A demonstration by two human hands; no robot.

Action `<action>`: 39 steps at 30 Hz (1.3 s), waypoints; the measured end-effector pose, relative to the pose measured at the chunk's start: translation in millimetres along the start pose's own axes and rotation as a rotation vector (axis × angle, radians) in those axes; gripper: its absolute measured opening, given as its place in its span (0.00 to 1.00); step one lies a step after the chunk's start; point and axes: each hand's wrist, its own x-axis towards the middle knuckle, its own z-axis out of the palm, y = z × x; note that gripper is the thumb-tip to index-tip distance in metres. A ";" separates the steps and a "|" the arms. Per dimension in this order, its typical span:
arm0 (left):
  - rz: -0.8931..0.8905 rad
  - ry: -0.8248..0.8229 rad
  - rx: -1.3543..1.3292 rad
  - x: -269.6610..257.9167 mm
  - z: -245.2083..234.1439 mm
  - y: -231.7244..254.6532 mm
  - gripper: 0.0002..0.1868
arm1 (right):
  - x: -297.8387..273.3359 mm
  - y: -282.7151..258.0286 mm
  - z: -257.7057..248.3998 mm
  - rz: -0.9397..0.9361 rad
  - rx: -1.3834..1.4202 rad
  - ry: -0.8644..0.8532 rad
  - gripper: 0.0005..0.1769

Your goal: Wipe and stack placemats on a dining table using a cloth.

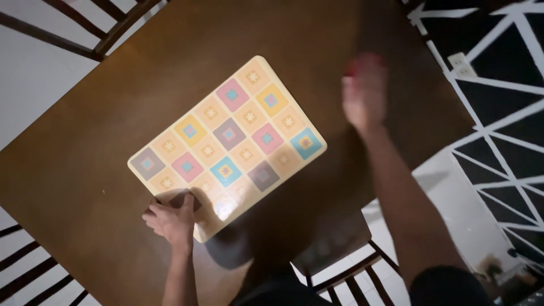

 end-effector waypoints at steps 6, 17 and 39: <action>0.053 -0.019 0.018 -2.3 -27.2 9.8 0.61 | 115.1 -103.8 -5.6 -0.284 0.341 -0.163 0.27; 0.105 -0.217 -0.007 21.0 -47.4 -88.9 0.51 | 228.3 26.9 81.1 -0.110 0.181 0.117 0.19; 0.149 -0.282 -0.060 13.6 -68.2 -54.8 0.58 | 109.1 -556.6 84.4 -0.871 0.648 -0.396 0.30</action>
